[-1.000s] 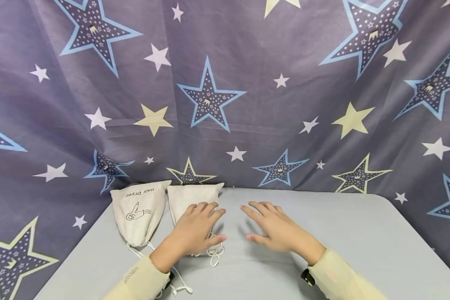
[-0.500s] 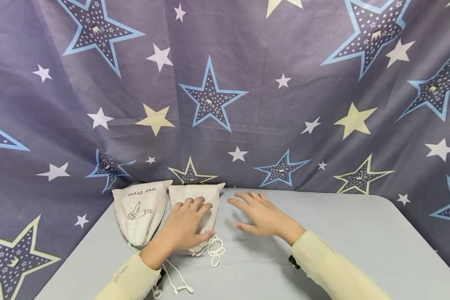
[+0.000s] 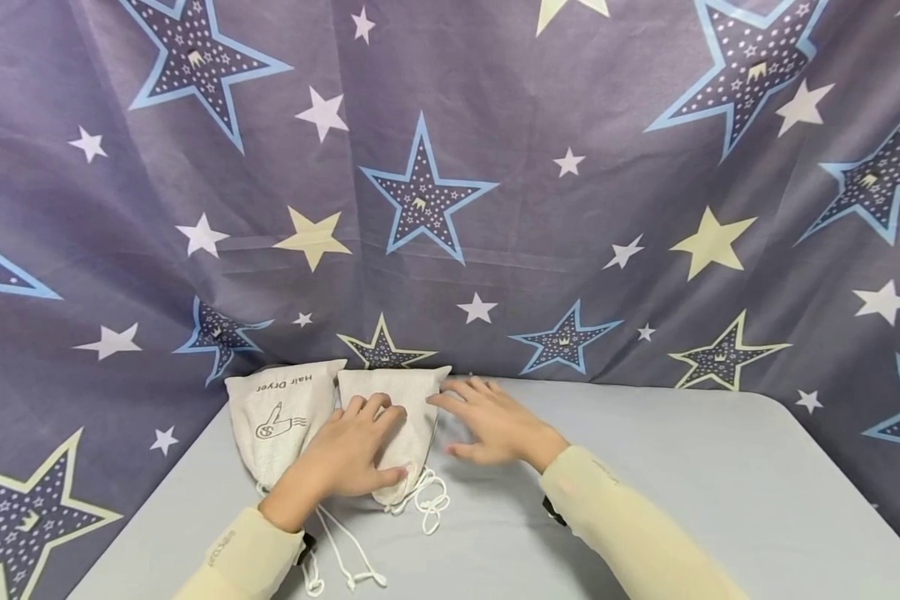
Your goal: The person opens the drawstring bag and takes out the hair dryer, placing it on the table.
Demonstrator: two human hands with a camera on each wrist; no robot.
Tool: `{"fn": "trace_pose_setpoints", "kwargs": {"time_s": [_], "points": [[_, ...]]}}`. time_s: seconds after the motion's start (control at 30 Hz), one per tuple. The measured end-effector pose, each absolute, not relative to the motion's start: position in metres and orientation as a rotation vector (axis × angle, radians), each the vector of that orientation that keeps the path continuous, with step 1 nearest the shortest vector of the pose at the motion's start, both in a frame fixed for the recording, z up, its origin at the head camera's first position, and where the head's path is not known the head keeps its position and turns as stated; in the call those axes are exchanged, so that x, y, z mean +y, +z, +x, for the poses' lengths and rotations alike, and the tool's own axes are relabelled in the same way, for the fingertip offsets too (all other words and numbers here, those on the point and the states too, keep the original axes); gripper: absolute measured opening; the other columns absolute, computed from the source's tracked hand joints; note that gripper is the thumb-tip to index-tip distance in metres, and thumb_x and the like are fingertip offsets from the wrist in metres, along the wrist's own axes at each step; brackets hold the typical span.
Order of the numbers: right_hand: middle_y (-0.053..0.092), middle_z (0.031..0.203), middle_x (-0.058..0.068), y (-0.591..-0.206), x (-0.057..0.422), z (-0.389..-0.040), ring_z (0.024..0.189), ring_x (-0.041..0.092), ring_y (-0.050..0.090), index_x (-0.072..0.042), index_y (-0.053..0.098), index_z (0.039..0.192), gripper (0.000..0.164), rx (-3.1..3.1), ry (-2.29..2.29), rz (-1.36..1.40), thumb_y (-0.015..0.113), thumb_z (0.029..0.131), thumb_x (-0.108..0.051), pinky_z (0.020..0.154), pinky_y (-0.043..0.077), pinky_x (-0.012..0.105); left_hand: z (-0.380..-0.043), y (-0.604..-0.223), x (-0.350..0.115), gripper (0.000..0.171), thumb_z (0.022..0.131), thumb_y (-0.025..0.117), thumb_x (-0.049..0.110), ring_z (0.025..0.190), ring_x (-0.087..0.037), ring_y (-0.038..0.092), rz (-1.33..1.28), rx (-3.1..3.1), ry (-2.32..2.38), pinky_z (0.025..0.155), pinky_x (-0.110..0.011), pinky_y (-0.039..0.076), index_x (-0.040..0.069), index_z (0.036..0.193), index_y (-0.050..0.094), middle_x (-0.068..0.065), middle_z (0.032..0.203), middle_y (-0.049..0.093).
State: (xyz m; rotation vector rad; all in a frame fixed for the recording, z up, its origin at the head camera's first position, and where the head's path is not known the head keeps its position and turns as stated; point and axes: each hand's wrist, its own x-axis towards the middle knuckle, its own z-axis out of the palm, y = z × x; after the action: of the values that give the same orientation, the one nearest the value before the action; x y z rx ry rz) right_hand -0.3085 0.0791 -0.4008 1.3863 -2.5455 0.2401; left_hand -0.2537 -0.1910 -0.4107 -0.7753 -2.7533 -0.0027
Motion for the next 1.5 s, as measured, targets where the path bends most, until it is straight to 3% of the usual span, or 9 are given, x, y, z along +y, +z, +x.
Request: {"fn": "trace_pose_setpoints", "kwargs": {"time_s": [0.23, 0.53, 0.87, 1.17, 1.5], "points": [[0.05, 0.148, 0.008, -0.403, 0.066, -0.32, 0.124, 0.025, 0.048, -0.021, 0.053, 0.148, 0.071, -2.508, 0.244, 1.384, 0.077, 0.085, -0.043, 0.099, 0.043, 0.047, -0.256, -0.411, -0.196, 0.074, 0.076, 0.077, 0.057, 0.114, -0.028, 0.05, -0.901, -2.769, -0.08, 0.085, -0.047, 0.051, 0.02, 0.136, 0.054, -0.005, 0.133, 0.049], [0.049, 0.148, 0.003, -0.408, 0.048, -0.327, 0.135, 0.024, 0.041, -0.028, 0.049, 0.149, 0.072, -2.553, 0.196, 1.393, 0.078, 0.085, -0.045, 0.108, 0.039, 0.057, -0.255, -0.409, -0.202, 0.072, 0.074, 0.08, 0.052, 0.106, -0.024, 0.05, -0.934, -2.781, -0.133, 0.088, -0.047, 0.05, 0.017, 0.131, 0.055, -0.003, 0.127, 0.05], [0.054, 0.138, -0.002, -0.409, 0.033, -0.328, 0.125, 0.02, 0.046, -0.028, 0.058, 0.138, 0.061, -2.511, 0.165, 1.478, 0.078, 0.083, -0.041, 0.105, 0.044, 0.04, -0.253, -0.406, -0.206, 0.07, 0.071, 0.083, 0.047, 0.104, -0.02, 0.047, -0.974, -2.824, -0.196, 0.089, -0.044, 0.047, 0.02, 0.129, 0.055, 0.001, 0.127, 0.048], [0.056, 0.132, -0.003, -0.411, 0.02, -0.327, 0.118, 0.019, 0.049, -0.027, 0.059, 0.132, 0.062, -2.508, 0.103, 1.481, 0.082, 0.076, -0.037, 0.104, 0.042, 0.037, -0.252, -0.406, -0.211, 0.078, 0.06, 0.087, 0.048, 0.098, -0.015, 0.045, -1.061, -2.806, -0.22, 0.085, -0.039, 0.045, 0.023, 0.125, 0.054, 0.005, 0.125, 0.048], [0.053, 0.125, -0.006, -0.413, 0.015, -0.328, 0.115, 0.017, 0.046, -0.031, 0.055, 0.128, 0.063, -2.538, 0.108, 1.479, 0.086, 0.072, -0.034, 0.094, 0.044, 0.037, -0.251, -0.407, -0.213, 0.077, 0.058, 0.089, 0.044, 0.099, -0.014, 0.045, -1.098, -2.806, -0.248, 0.087, -0.038, 0.046, 0.024, 0.124, 0.054, 0.007, 0.126, 0.048]]}}
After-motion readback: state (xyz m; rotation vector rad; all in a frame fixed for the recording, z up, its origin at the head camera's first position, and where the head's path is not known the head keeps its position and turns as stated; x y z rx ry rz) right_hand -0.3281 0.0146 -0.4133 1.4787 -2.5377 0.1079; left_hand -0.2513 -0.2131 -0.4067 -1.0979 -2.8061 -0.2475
